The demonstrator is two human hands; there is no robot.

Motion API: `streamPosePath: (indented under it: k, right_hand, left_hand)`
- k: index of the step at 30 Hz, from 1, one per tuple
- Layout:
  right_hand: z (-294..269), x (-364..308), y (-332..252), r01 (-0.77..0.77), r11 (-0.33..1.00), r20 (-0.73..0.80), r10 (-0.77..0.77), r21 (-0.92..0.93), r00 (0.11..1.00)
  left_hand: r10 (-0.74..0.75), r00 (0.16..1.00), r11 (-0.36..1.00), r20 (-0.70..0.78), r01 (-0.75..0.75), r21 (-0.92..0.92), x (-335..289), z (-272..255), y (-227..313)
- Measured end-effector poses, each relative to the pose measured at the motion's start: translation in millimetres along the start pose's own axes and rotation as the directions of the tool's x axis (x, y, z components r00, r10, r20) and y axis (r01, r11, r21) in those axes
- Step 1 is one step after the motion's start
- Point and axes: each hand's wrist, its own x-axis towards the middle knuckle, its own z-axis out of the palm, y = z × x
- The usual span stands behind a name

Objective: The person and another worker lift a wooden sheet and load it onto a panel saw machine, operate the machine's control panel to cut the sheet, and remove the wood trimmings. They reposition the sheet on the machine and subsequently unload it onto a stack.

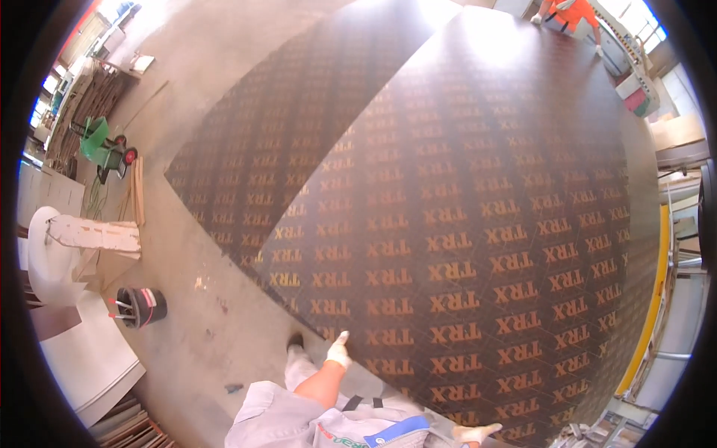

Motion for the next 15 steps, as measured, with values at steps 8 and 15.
streamPosePath:
  k: [8,15]
  right_hand:
    - [11,-44,24,-0.359,0.881,0.267,0.281,0.309,0.922]
    - [-65,15,15,-0.467,0.832,0.33,0.369,0.3,0.869]
  left_hand:
    - [0.078,0.973,0.911,-0.216,0.018,0.412,-101,16,-102]
    - [0.264,0.964,0.914,-0.04,-0.237,0.33,-158,-2,-204]
